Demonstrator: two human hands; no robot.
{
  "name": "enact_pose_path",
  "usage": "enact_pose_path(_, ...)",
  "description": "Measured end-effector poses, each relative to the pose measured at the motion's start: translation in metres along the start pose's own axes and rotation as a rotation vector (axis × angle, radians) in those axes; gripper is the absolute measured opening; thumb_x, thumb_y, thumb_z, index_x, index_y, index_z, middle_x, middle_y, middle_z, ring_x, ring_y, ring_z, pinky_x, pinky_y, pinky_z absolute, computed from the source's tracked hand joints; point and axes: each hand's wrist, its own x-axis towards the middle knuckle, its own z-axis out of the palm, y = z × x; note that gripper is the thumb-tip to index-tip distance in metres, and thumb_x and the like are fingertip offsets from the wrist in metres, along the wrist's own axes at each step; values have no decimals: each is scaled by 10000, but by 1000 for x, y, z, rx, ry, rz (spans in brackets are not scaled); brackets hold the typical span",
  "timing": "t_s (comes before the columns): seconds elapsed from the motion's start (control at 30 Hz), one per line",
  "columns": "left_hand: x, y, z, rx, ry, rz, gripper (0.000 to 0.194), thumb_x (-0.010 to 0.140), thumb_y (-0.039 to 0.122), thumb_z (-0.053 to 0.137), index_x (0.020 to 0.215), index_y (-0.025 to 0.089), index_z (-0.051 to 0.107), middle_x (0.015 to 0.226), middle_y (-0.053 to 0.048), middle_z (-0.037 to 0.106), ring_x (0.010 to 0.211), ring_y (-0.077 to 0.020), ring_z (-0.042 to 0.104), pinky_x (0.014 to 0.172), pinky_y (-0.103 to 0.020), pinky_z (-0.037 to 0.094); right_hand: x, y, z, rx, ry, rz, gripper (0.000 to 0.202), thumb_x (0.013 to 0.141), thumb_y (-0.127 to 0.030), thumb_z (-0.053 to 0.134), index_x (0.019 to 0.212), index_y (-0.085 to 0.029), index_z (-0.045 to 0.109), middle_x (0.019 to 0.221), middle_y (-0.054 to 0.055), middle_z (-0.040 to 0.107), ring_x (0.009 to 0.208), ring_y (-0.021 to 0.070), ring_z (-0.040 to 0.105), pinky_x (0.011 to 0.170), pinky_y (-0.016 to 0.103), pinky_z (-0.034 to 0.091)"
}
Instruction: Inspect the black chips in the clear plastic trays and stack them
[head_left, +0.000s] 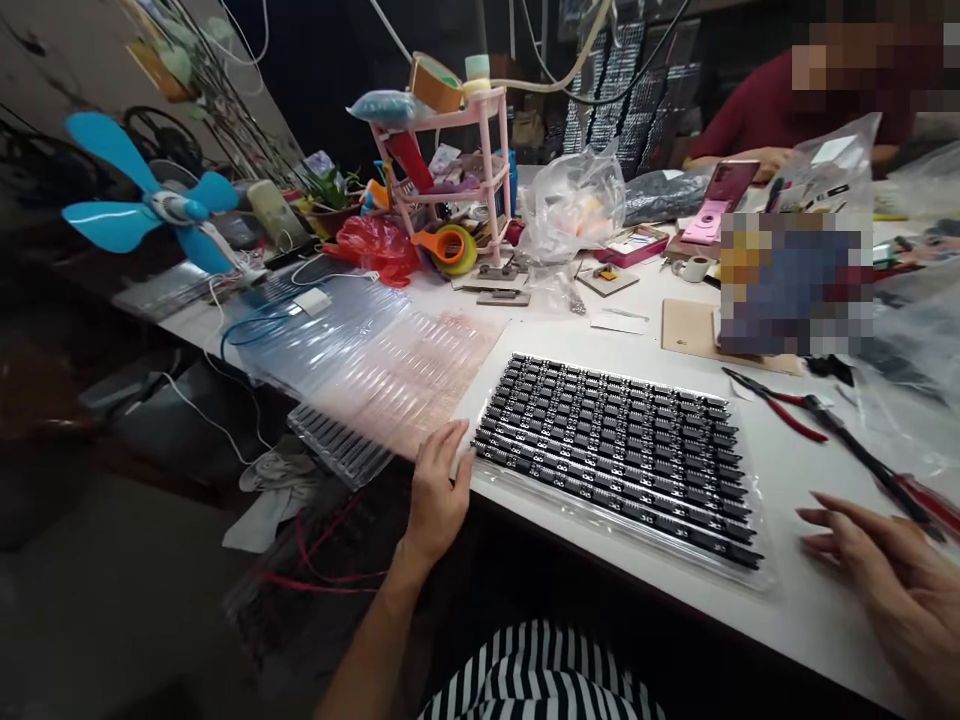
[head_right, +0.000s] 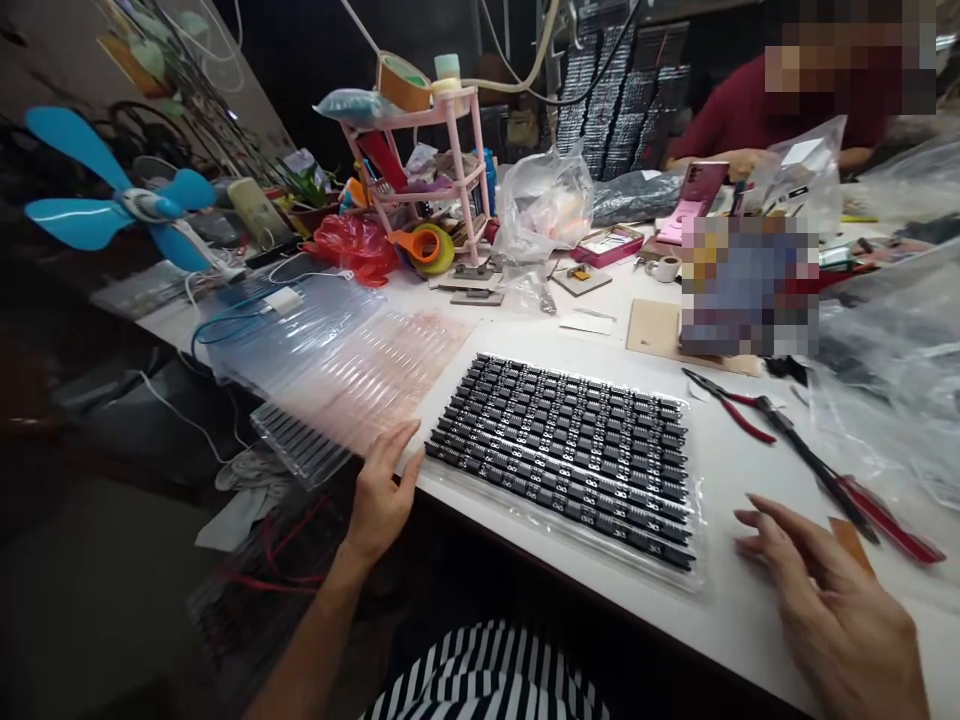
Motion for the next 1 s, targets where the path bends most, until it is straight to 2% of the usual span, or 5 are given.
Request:
enact_pose_path(0.13, -11, 15, 6, 93, -111, 237, 369, 907, 210, 521, 1276, 202, 520, 1371, -115, 469, 1346, -255, 356, 1095, -465, 333, -13, -15, 8, 80, 8, 127, 336, 744, -579, 497, 996, -395, 624, 970, 42, 699, 968, 292, 652, 938, 477, 500)
enact_pose_path(0.3, -25, 27, 13, 143, -223, 290, 255, 894, 243, 554, 1143, 189, 576, 1410, -123, 405, 1413, -313, 199, 1120, -551, 244, -15, -8, 12, 80, 0, 116, 356, 749, -593, 516, 1025, -397, 627, 1022, 24, 696, 986, 296, 647, 968, 495, 485)
enact_pose_path(0.67, -20, 34, 15, 119, -233, 309, 186, 901, 227, 537, 1073, 185, 594, 1372, -121, 447, 1415, -316, 206, 1125, -573, 228, -12, 3, 13, 57, -7, 22, 371, 764, -606, 497, 1042, -397, 624, 1041, 25, 689, 983, 298, 647, 971, 505, 479)
enact_pose_path(0.87, -23, 39, 22, 48, -252, 355, 243, 894, 141, 516, 1119, 210, 575, 1362, -100, 455, 1405, -310, 235, 1118, -593, 231, -11, 8, 12, 158, -14, -1, 404, 782, -569, 517, 1060, -300, 632, 1032, 42, 680, 915, 278, 662, 890, 495, 512)
enact_pose_path(1.0, -20, 34, 21, -30, -184, 342, 229, 880, 98, 508, 1052, 222, 596, 1315, -81, 494, 1373, -306, 310, 1109, -588, 266, -5, 19, -3, 35, 115, -24, 361, 828, -516, 463, 1050, -285, 628, 1044, 47, 661, 865, 254, 649, 824, 431, 521)
